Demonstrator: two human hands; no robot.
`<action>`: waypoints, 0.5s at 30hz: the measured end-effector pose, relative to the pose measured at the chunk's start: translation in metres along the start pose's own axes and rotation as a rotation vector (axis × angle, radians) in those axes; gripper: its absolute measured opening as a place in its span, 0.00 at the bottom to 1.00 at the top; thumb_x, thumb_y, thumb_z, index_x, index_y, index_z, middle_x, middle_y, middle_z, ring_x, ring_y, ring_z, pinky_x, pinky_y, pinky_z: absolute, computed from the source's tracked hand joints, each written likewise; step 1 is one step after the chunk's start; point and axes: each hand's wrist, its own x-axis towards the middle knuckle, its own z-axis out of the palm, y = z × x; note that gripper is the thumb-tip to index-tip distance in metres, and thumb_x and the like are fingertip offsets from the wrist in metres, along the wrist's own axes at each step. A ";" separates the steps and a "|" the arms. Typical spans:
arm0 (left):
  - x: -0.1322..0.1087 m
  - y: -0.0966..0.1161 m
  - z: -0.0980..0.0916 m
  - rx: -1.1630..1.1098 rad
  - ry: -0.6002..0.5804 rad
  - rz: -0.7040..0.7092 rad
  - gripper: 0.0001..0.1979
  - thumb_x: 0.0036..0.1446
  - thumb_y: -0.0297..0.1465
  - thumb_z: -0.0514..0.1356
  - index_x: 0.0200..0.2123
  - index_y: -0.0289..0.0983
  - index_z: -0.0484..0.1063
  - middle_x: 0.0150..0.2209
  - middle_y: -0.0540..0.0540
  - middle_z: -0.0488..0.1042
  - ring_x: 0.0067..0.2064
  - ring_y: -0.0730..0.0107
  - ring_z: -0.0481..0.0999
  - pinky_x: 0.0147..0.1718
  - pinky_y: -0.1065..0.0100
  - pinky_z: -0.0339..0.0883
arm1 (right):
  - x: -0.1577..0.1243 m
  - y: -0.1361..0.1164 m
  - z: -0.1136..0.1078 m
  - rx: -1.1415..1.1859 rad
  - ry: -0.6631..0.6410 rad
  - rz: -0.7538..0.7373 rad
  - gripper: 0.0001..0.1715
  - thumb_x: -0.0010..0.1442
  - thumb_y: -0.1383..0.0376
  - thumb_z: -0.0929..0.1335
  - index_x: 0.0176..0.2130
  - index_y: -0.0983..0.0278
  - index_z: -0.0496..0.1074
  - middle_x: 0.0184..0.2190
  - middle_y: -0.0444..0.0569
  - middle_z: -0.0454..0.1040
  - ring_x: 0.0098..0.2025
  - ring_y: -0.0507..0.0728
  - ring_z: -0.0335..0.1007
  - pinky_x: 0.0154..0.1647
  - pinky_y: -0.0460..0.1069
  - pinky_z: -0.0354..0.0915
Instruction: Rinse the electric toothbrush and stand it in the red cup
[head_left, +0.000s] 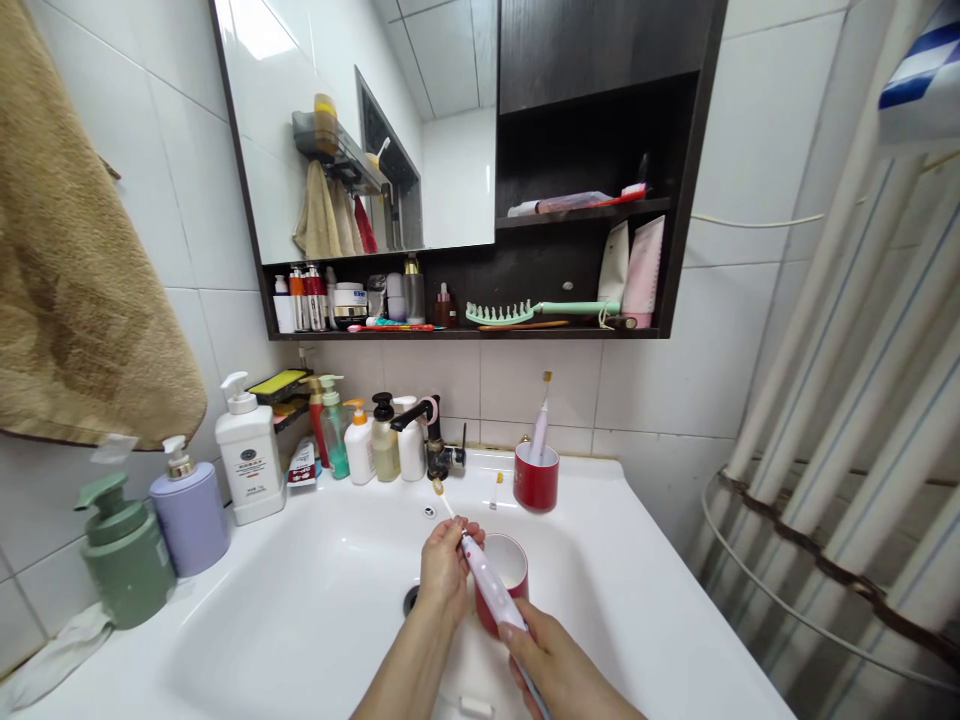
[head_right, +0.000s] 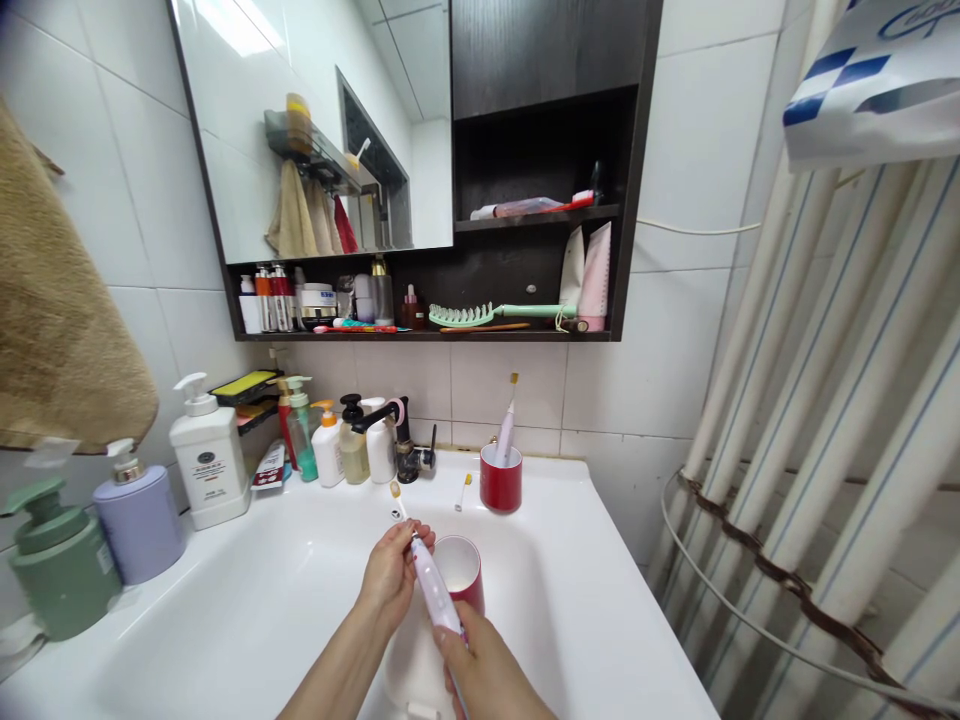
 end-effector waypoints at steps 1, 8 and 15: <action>0.000 0.000 0.000 0.000 0.000 0.001 0.05 0.44 0.23 0.52 0.20 0.33 0.60 0.17 0.50 0.67 0.21 0.78 0.68 0.25 0.76 0.62 | -0.001 0.000 -0.001 -0.020 0.012 -0.006 0.14 0.51 0.62 0.54 0.34 0.68 0.58 0.15 0.38 0.54 0.12 0.45 0.48 0.12 0.41 0.48; 0.002 0.000 -0.001 -0.008 0.016 0.002 0.05 0.44 0.23 0.52 0.19 0.33 0.60 0.17 0.50 0.66 0.21 0.79 0.68 0.25 0.75 0.62 | -0.002 -0.001 -0.001 0.009 -0.023 0.018 0.14 0.52 0.61 0.53 0.33 0.67 0.58 0.14 0.37 0.53 0.12 0.44 0.46 0.13 0.41 0.48; 0.004 -0.001 -0.002 -0.013 0.019 0.006 0.05 0.44 0.23 0.52 0.19 0.33 0.60 0.17 0.49 0.66 0.20 0.78 0.68 0.25 0.74 0.63 | 0.000 0.002 -0.001 -0.017 -0.010 0.037 0.15 0.51 0.59 0.53 0.33 0.66 0.57 0.15 0.38 0.54 0.13 0.45 0.48 0.12 0.41 0.49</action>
